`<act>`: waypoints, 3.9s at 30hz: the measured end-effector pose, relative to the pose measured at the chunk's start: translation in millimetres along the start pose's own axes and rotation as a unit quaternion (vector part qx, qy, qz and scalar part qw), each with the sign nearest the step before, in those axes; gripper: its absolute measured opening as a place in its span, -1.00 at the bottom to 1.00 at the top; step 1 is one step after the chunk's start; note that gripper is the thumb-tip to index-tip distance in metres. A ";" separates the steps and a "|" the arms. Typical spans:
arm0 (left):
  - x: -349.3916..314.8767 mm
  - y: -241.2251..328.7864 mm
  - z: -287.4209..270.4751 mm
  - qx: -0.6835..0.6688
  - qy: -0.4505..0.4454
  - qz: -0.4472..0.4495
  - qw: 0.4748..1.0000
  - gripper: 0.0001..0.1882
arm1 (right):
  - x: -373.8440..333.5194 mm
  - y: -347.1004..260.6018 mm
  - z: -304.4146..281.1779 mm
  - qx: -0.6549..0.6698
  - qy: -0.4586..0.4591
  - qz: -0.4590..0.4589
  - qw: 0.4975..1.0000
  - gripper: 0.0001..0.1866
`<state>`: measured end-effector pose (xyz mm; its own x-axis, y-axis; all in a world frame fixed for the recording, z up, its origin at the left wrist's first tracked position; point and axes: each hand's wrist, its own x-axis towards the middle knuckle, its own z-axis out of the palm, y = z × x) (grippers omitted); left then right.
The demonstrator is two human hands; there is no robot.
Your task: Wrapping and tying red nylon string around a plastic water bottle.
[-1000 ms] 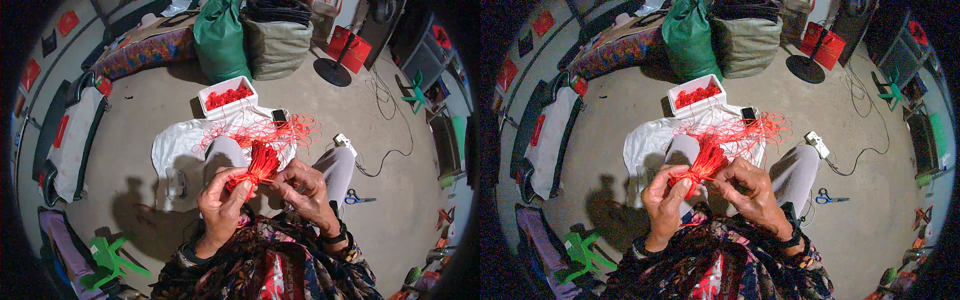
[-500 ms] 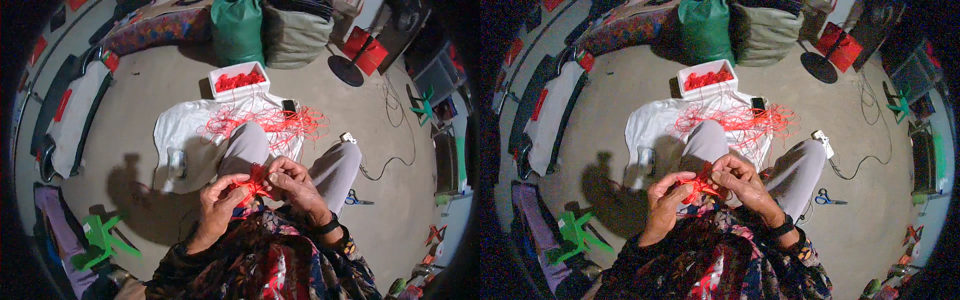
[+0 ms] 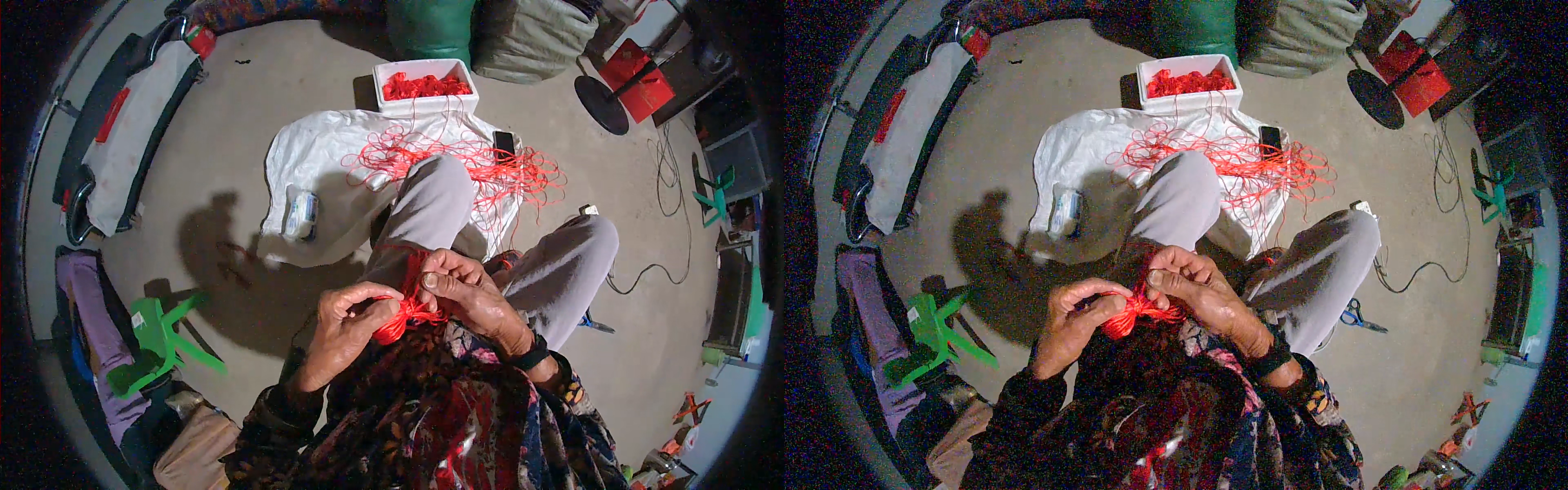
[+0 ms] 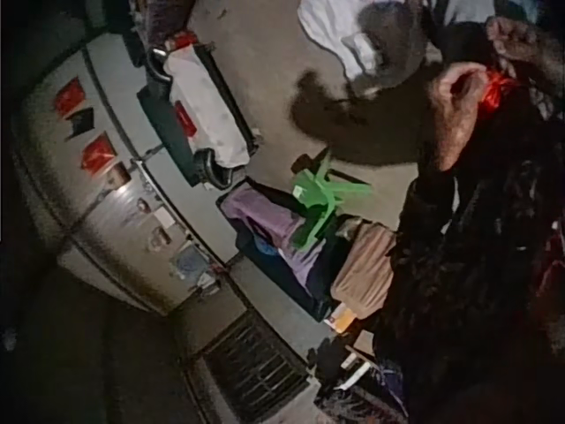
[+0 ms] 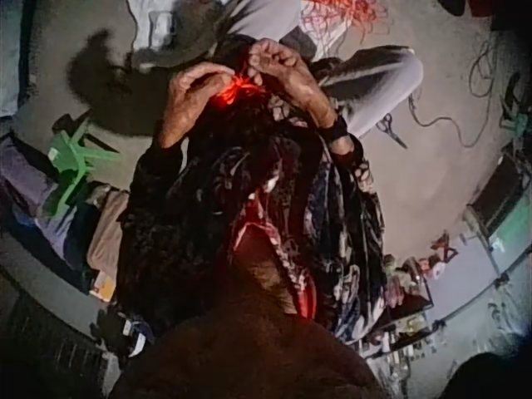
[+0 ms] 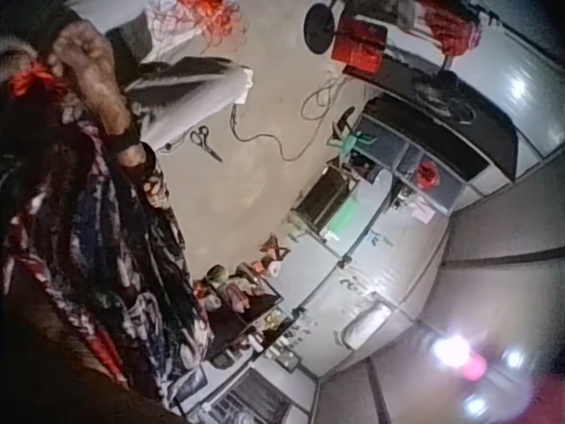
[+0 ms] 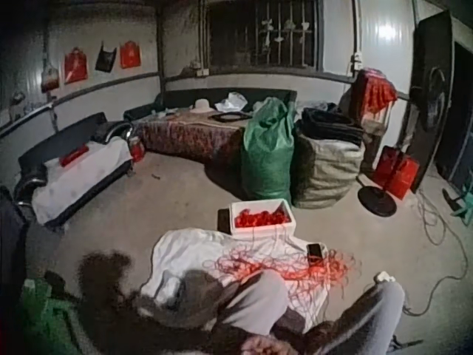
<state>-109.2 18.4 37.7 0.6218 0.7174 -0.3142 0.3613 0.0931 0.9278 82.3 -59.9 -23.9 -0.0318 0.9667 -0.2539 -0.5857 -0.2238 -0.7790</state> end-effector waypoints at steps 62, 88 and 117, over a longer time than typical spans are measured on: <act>7.0 -33.4 34.6 -0.223 -0.154 -0.098 0.958 -0.84 | -44.5 -30.7 12.2 -0.377 -0.026 -0.099 0.920 -0.90; 6.3 -32.9 30.8 -0.151 -0.193 -0.113 0.963 -0.86 | -40.7 -22.6 12.4 -0.254 0.027 -0.065 0.965 -0.93; 17.8 -44.2 18.4 -0.176 -0.300 -0.106 0.931 -0.85 | -37.6 -11.7 -6.6 -0.213 0.046 -0.028 0.976 -0.87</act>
<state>-101.3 14.3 -12.6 0.8773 0.1513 -0.4555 0.3357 0.4848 0.8076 95.7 -94.4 -9.0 0.0752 0.9677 -0.2404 -0.1950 -0.2222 -0.9553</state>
